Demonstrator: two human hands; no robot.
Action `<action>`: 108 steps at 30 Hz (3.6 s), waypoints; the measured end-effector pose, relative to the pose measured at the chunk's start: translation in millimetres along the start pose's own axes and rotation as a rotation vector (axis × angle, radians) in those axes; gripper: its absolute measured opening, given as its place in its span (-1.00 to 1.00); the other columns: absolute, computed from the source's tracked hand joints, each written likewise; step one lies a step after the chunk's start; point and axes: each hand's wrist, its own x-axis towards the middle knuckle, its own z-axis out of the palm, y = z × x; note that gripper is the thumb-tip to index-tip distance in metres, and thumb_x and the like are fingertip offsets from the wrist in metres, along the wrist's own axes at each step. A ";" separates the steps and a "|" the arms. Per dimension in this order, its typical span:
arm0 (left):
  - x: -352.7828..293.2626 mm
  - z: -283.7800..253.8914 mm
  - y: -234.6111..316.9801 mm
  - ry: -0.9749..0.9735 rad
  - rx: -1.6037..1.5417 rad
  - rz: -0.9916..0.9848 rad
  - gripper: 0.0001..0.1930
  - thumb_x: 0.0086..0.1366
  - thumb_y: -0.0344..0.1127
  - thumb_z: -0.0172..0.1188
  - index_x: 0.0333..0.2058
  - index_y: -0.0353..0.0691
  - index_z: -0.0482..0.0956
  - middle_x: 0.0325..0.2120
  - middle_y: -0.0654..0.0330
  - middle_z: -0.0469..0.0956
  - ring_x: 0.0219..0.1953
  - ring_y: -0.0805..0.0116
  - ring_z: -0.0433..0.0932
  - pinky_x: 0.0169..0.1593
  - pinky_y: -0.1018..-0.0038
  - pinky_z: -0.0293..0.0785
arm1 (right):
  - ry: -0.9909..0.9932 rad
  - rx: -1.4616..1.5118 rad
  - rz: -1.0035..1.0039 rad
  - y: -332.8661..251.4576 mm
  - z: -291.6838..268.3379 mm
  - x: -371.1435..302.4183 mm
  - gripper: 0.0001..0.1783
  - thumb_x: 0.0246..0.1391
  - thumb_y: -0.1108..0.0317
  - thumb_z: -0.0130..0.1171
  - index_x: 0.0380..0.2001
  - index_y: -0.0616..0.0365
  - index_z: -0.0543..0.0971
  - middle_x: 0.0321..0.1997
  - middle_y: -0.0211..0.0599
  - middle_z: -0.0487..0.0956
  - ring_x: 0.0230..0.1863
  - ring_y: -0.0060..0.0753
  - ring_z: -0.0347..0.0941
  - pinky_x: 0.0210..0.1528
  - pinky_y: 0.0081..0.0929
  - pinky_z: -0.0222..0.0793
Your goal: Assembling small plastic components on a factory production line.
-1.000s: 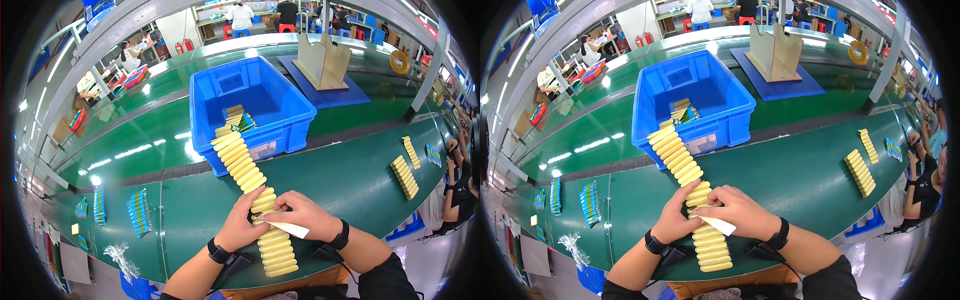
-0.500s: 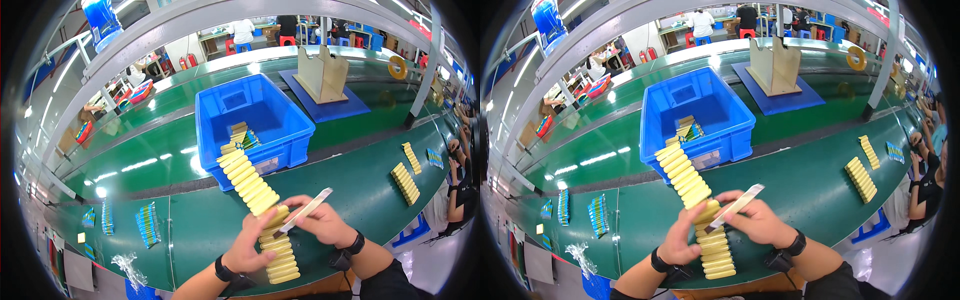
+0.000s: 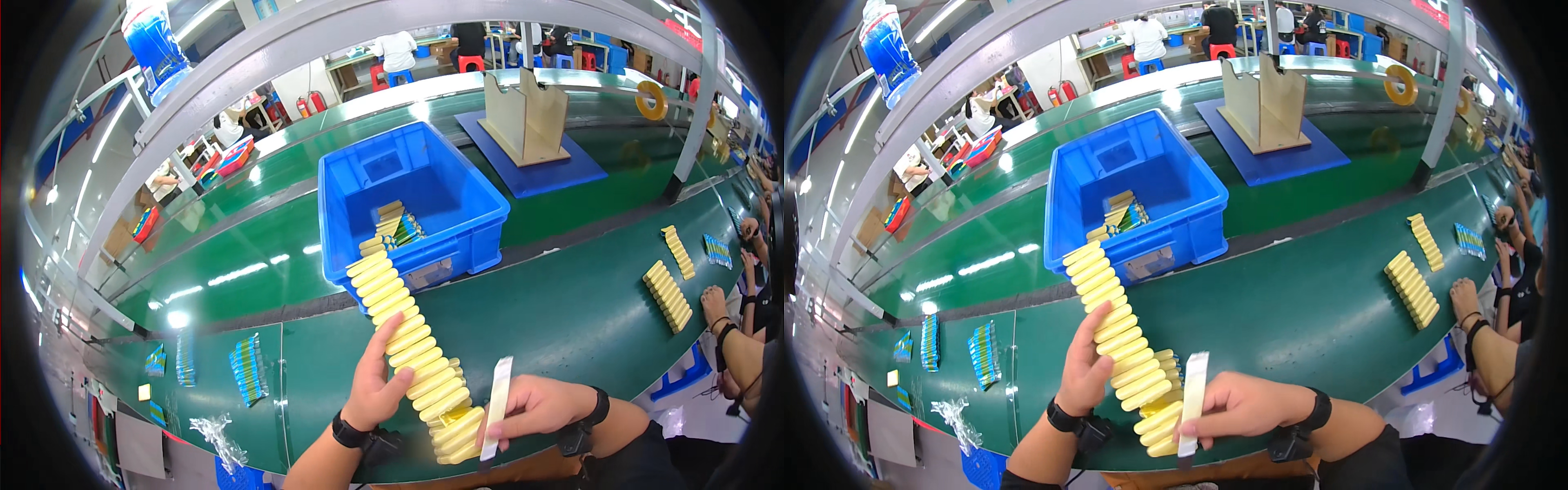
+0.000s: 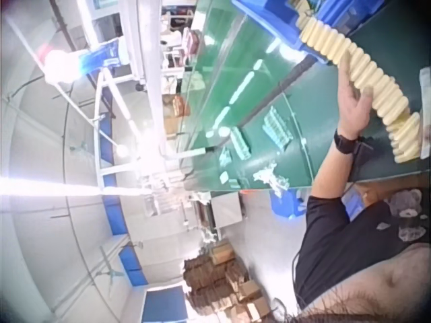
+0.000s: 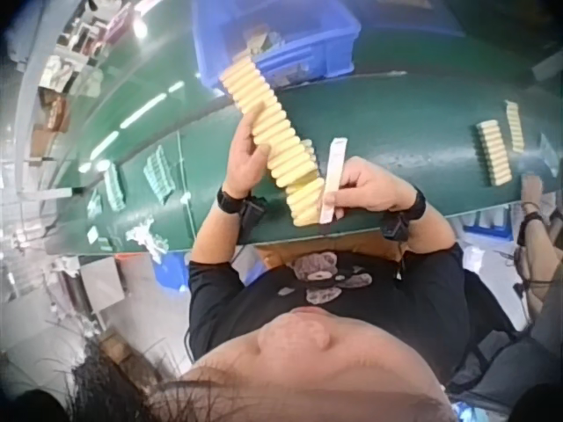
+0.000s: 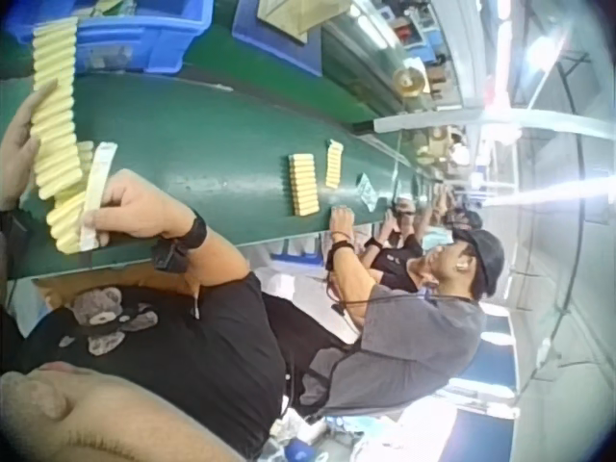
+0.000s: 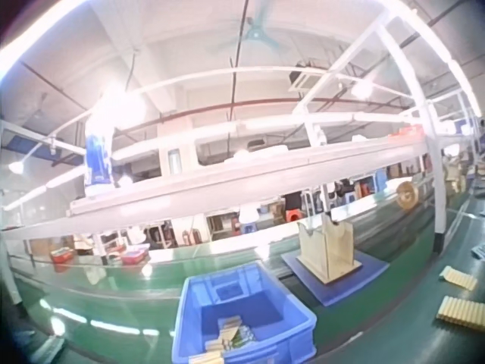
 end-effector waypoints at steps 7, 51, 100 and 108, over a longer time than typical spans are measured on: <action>-2.0 -9.2 -11.4 -0.195 0.282 -0.131 -0.26 0.28 -0.31 0.42 0.39 -0.28 0.35 0.23 0.01 0.50 0.29 0.20 0.46 0.37 0.30 0.31 | -0.296 -0.220 0.286 7.0 7.6 12.2 -0.53 0.45 0.00 0.13 -0.24 0.26 0.67 -0.47 -0.45 0.61 -0.45 -0.65 0.54 -0.36 -0.58 0.42; 9.3 -7.1 -25.0 -0.275 0.511 -0.042 -0.09 0.11 -0.35 0.49 0.43 -0.23 0.25 0.25 -0.04 0.42 0.33 0.06 0.40 0.40 0.25 0.25 | 0.400 -1.061 -0.614 23.6 -30.2 55.9 -0.58 0.03 0.49 0.42 0.01 -0.07 0.75 -0.28 -0.37 0.47 -0.26 -0.25 0.46 -0.20 -0.41 0.41; 150.8 -106.9 13.2 0.270 -0.191 -0.459 -0.14 0.11 -0.76 -0.03 0.46 -0.32 0.12 0.23 0.02 0.47 0.19 0.20 0.55 0.24 0.29 0.52 | 0.817 0.061 0.020 -96.5 -179.9 128.4 -0.32 0.18 0.43 0.23 0.36 0.35 0.35 0.18 -0.18 0.56 0.17 -0.35 0.48 0.21 -0.40 0.40; 103.0 -81.5 9.5 0.352 -0.045 -0.270 0.00 0.09 -0.75 -0.05 0.55 -0.23 -0.11 0.38 0.02 0.29 0.41 0.15 0.33 0.45 0.21 0.24 | 0.760 -0.133 -0.246 -62.1 -169.2 96.4 -0.28 0.08 0.60 0.00 0.39 0.32 0.32 0.23 -0.28 0.52 0.21 -0.45 0.43 0.29 -0.38 0.34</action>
